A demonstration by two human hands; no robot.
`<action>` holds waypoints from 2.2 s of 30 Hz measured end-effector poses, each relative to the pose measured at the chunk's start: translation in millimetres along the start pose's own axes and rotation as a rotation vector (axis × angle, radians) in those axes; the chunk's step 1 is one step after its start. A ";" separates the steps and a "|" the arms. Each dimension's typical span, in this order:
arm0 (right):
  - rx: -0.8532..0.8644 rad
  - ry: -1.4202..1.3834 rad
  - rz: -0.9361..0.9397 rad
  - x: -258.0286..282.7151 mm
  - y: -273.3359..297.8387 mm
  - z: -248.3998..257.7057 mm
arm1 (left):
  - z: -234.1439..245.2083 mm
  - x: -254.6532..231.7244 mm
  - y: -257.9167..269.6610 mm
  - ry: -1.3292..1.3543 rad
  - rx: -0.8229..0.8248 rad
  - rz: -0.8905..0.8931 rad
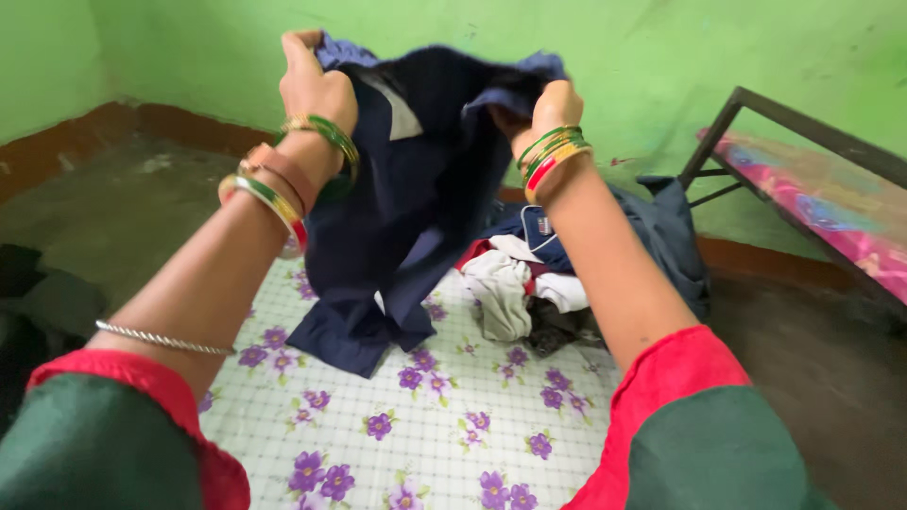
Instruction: The person folds multiple pairs of pants by hand on a floral-patterned surface and adds them to a stack of folded laundry.
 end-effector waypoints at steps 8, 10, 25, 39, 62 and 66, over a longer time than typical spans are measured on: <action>-0.144 0.294 1.061 71.7 56.0 18.7 | -12.9 -24.1 25.7 -0.083 0.291 0.044; -0.074 0.094 0.645 55.5 32.4 25.3 | -19.4 -0.1 31.8 0.009 0.296 0.171; -0.177 0.051 -0.105 -8.2 5.5 60.3 | -33.8 -19.8 43.9 -0.066 0.281 0.203; -0.021 0.283 0.534 37.5 -6.2 73.7 | -40.0 -67.2 58.3 0.079 0.175 -0.382; 0.482 0.769 -0.075 -40.4 46.5 28.8 | -43.5 -33.2 68.6 -0.535 0.534 0.032; 0.735 0.912 -0.080 -54.3 102.2 -8.9 | -74.4 -71.3 83.5 -0.321 0.586 -0.119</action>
Point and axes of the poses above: each hand's wrist, its own y-axis away from the middle knuckle, its own z-axis out of the back of the hand, x = y × z, the point moved 9 cm from there along -y, towards the middle knuckle, and after that the axes turned 13 degrees about y, right-handed, at the moved point
